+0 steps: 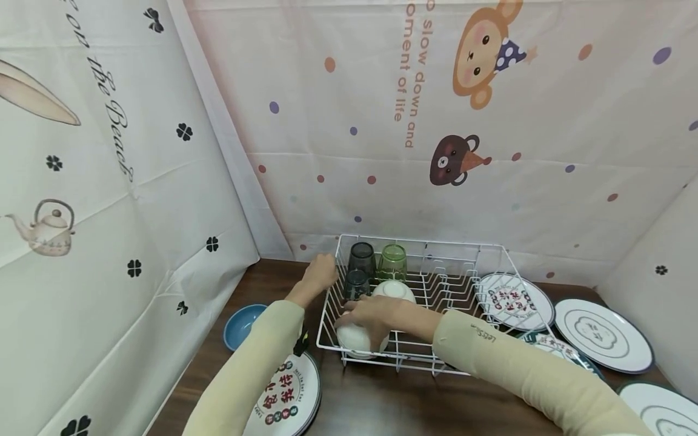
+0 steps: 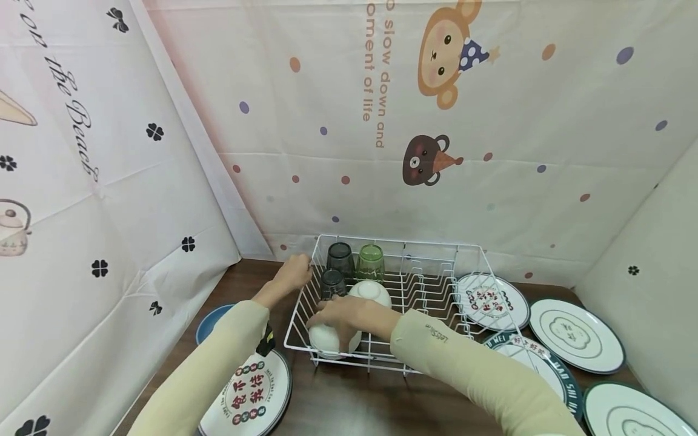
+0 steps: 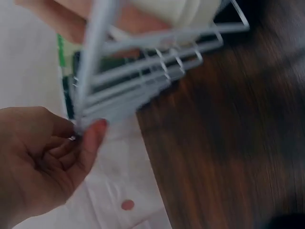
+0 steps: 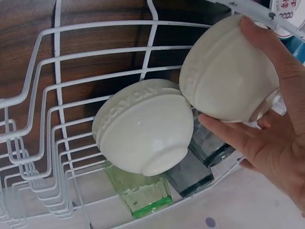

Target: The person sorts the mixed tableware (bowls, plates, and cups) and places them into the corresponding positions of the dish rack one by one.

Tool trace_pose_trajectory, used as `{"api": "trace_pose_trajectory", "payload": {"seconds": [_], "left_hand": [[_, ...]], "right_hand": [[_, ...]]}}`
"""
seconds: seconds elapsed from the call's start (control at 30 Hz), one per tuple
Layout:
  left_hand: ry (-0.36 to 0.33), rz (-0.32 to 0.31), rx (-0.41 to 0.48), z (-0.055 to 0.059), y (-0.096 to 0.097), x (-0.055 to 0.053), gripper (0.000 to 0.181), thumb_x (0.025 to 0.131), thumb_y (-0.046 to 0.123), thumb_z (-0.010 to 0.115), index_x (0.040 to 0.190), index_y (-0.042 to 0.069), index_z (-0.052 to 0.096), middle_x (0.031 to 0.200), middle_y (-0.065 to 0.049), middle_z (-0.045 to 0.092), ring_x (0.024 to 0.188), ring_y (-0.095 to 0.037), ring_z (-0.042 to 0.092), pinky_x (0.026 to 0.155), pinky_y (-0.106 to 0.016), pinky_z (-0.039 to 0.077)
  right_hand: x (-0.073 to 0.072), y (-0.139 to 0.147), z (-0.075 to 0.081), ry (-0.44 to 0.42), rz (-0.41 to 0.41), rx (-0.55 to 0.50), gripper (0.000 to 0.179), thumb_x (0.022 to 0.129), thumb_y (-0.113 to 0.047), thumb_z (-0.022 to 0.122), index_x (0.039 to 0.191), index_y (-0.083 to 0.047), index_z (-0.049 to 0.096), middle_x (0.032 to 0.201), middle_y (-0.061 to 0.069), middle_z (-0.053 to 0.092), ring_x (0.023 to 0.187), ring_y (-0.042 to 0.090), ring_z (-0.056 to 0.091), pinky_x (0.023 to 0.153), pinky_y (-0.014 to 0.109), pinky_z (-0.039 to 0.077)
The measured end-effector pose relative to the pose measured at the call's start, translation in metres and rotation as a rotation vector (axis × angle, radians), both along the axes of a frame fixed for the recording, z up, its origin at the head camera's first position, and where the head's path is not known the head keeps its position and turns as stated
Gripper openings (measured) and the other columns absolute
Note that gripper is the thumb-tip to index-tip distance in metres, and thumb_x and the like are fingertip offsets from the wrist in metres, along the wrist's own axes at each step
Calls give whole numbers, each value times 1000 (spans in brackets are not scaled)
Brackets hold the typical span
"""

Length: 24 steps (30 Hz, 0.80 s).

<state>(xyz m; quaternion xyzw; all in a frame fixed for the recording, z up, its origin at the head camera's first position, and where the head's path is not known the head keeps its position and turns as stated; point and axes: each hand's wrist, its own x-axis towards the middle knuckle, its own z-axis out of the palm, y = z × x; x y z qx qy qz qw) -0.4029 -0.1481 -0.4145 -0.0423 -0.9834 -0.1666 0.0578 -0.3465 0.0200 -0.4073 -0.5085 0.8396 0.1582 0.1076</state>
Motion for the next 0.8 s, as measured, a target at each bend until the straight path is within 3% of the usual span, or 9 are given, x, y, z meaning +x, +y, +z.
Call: {"api": "trace_pose_trajectory", "payload": {"seconds": [0.07, 0.17, 0.33, 0.5, 0.63, 0.8], "left_hand": [[-4, 28, -30, -3, 2, -3, 13, 93, 3, 61, 82, -2, 68, 89, -20, 73, 72, -28, 67, 63, -41, 56], [44, 24, -107, -9, 4, -4, 12, 92, 8, 66, 84, -1, 69, 89, -20, 74, 77, -32, 73, 64, -45, 60], [125, -3, -239, -21, 3, 1, 12, 94, 13, 68, 92, 1, 67, 78, -16, 72, 67, -31, 72, 57, -42, 59], [180, 15, -257, -31, 4, 5, 18, 93, 14, 67, 106, 1, 65, 79, -16, 72, 66, -31, 71, 55, -42, 57], [184, 20, -229, -35, 5, 5, 27, 94, 12, 64, 118, -1, 62, 84, -18, 72, 70, -32, 72, 58, -43, 57], [194, 19, -211, -37, 5, 5, 24, 95, 11, 63, 115, -1, 60, 84, -19, 72, 71, -33, 72, 58, -44, 57]], "right_hand": [[-1, -2, -2, -4, 27, 17, 88, 69, -35, 92, 145, -45, 49, 147, -1, 53, 119, 24, 59, 89, 35, 54], [-2, -3, -5, -27, 44, 25, 85, 70, -28, 90, 144, -46, 51, 147, -3, 53, 120, 23, 58, 90, 34, 53], [-2, -5, -10, -31, 62, 23, 85, 70, -25, 90, 143, -45, 52, 144, -4, 54, 116, 22, 60, 88, 32, 54], [0, -3, -13, -26, 69, 15, 86, 70, -24, 91, 144, -44, 51, 147, -2, 53, 119, 23, 59, 89, 31, 53], [2, -1, -14, -16, 64, -4, 85, 70, -22, 90, 142, -45, 51, 148, -1, 52, 119, 24, 59, 87, 32, 53], [4, 1, -16, 6, 51, -24, 86, 70, -22, 90, 142, -46, 51, 149, -1, 51, 120, 25, 59, 86, 33, 54]]}}
